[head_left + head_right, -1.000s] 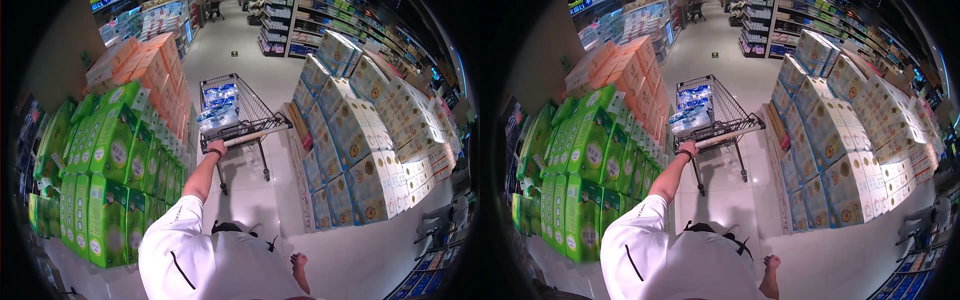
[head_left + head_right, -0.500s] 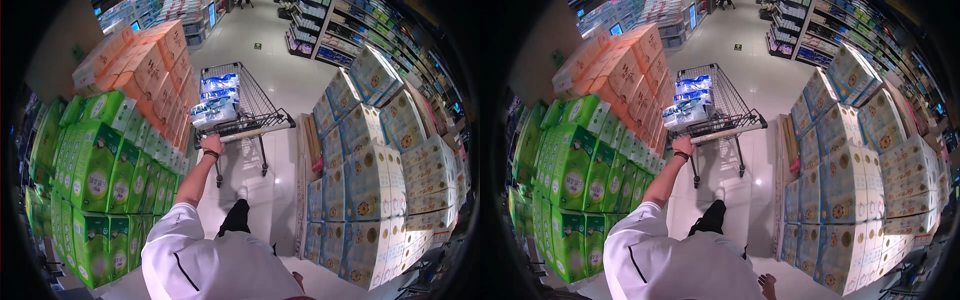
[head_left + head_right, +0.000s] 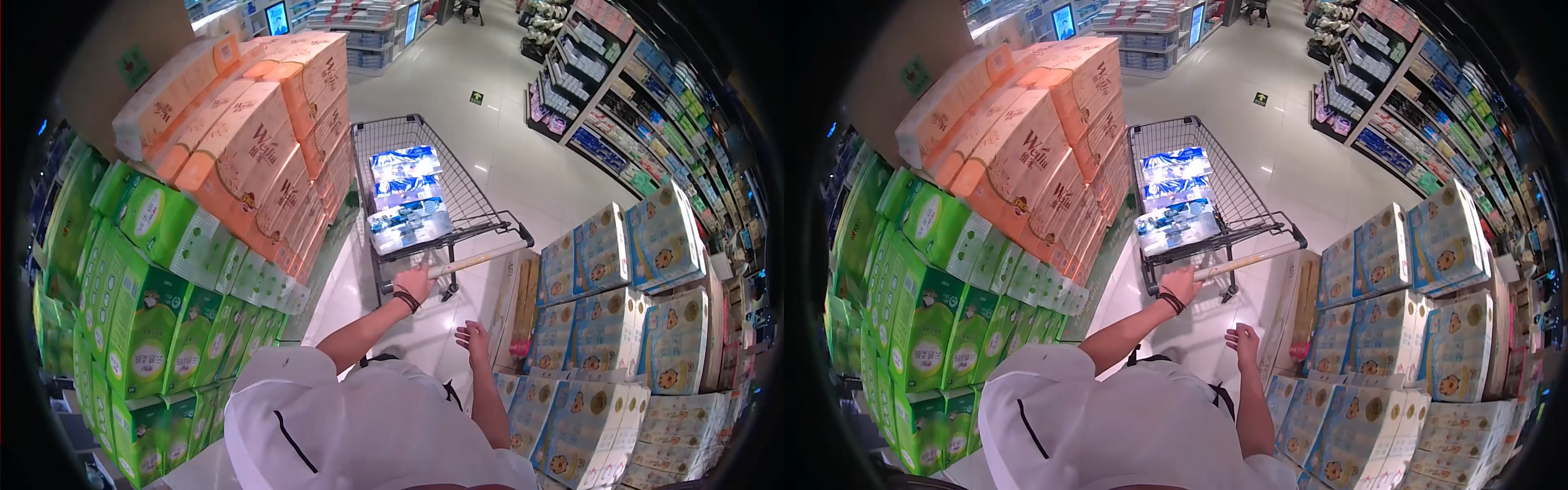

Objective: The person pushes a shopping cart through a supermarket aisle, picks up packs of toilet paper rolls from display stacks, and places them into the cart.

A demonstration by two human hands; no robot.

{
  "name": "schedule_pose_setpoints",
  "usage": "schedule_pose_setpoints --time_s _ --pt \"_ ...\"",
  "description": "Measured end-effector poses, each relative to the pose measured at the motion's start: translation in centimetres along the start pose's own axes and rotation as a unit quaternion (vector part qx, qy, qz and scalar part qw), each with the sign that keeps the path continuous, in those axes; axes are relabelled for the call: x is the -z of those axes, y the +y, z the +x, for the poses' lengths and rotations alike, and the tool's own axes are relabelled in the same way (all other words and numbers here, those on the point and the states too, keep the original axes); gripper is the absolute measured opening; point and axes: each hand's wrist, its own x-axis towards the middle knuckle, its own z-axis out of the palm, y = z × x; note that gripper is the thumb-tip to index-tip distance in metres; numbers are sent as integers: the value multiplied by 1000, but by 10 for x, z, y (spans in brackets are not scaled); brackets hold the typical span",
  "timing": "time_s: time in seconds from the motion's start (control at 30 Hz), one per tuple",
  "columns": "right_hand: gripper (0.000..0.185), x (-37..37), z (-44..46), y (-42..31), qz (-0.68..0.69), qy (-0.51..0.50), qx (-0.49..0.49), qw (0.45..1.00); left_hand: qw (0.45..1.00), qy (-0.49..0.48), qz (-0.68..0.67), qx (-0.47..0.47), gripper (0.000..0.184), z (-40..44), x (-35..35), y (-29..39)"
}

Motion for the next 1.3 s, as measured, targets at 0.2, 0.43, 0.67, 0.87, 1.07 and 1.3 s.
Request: schedule_pose_setpoints --time_s 0.2,0.43,0.67,0.87,1.07,1.3 --pt "65 -62 71 -86 173 -173 39 969 937 189 -230 -184 48 38 -18 97" --pt "75 -35 139 -148 189 -61 -23 980 854 -18 -414 -313 32 57 -58 83" --pt "35 11 261 -236 137 -46 86 986 939 -267 -122 182 34 133 -139 -83" --pt "25 68 360 -317 114 -1 82 990 721 -130 -235 639 28 100 -167 -193" --pt "22 124 486 -377 -31 87 161 983 726 -194 -280 598 30 100 -186 -188" --pt "31 140 595 -448 -168 232 234 929 638 -185 -443 602 32 280 -197 -208"
